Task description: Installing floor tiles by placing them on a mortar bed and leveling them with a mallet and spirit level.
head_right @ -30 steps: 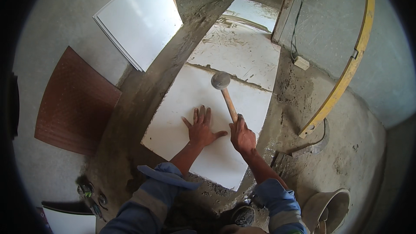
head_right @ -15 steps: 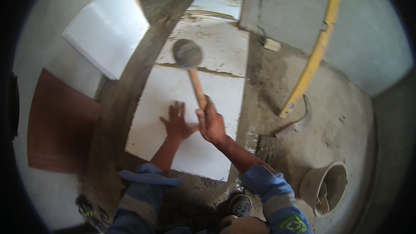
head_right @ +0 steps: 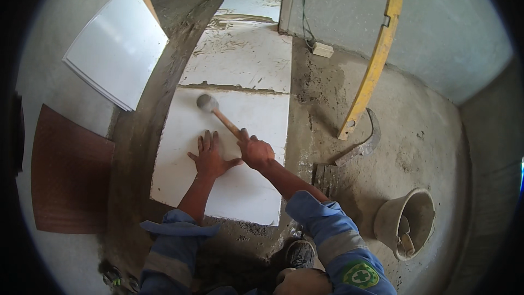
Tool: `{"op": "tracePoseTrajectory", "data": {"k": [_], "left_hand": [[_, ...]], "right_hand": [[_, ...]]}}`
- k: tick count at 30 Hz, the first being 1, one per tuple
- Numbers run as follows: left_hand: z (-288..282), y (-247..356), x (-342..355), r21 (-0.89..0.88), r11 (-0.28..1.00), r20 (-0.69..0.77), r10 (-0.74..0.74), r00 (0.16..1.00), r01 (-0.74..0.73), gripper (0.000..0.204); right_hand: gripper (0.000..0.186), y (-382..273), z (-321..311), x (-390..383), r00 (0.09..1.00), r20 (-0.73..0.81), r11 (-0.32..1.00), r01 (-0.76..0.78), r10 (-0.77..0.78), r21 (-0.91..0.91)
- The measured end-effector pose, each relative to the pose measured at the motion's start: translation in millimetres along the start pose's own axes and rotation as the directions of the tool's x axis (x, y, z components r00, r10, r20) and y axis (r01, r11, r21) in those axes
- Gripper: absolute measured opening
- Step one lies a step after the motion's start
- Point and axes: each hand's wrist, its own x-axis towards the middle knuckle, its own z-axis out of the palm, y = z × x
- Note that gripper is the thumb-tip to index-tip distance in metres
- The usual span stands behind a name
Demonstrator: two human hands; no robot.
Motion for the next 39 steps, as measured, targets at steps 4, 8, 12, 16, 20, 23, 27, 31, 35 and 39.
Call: {"op": "tracePoseTrajectory", "data": {"k": [4,8,12,16,20,23,27,31,35,39], "left_hand": [[-3,7,3,0.038,0.999,-0.009,-0.001,1.0,0.002,0.139],[-16,8,8,0.036,0.999,0.053,-0.013,0.999,0.011,0.14],[-20,0,13,0.03,0.999,0.063,-0.021,0.998,0.019,0.14],[-19,2,18,0.029,1.0,0.042,-0.003,0.999,0.002,0.138],[-22,4,19,0.02,1.0,0.062,-0.001,0.998,0.0,0.14],[-18,1,20,0.007,1.0,0.047,0.001,0.999,-0.001,0.141],[-20,1,21,0.015,1.0,0.06,-0.002,0.998,0.001,0.142],[-24,2,20,-0.01,1.0,0.06,-0.004,0.998,0.005,0.142],[-22,1,21,0.011,1.0,0.071,-0.014,0.997,0.014,0.142],[-23,2,23,0.023,1.0,0.083,-0.008,0.996,0.006,0.143]], "right_hand": [[0.053,4,4,-4,0.981,-0.184,0.983,0.085,-0.054,0.165],[0.049,5,-2,0,0.994,-0.11,0.998,0.02,-0.014,0.052],[0.041,-20,-17,-2,0.933,-0.354,0.964,0.149,-0.064,0.219],[0.045,-22,-29,-3,0.893,-0.445,0.906,0.246,-0.073,0.345],[0.043,4,-9,16,0.945,-0.317,0.982,0.131,-0.082,0.136],[0.044,6,-5,30,1.0,-0.007,0.995,-0.009,0.008,-0.1],[0.044,-5,1,26,0.96,-0.272,0.988,0.1,-0.064,0.12],[0.042,-4,1,27,0.985,-0.169,0.999,0.037,-0.033,0.025],[0.041,0,7,22,0.957,-0.285,0.987,0.093,-0.052,0.132],[0.037,-8,-3,25,0.988,-0.153,0.996,0.002,0.011,0.086]]}}
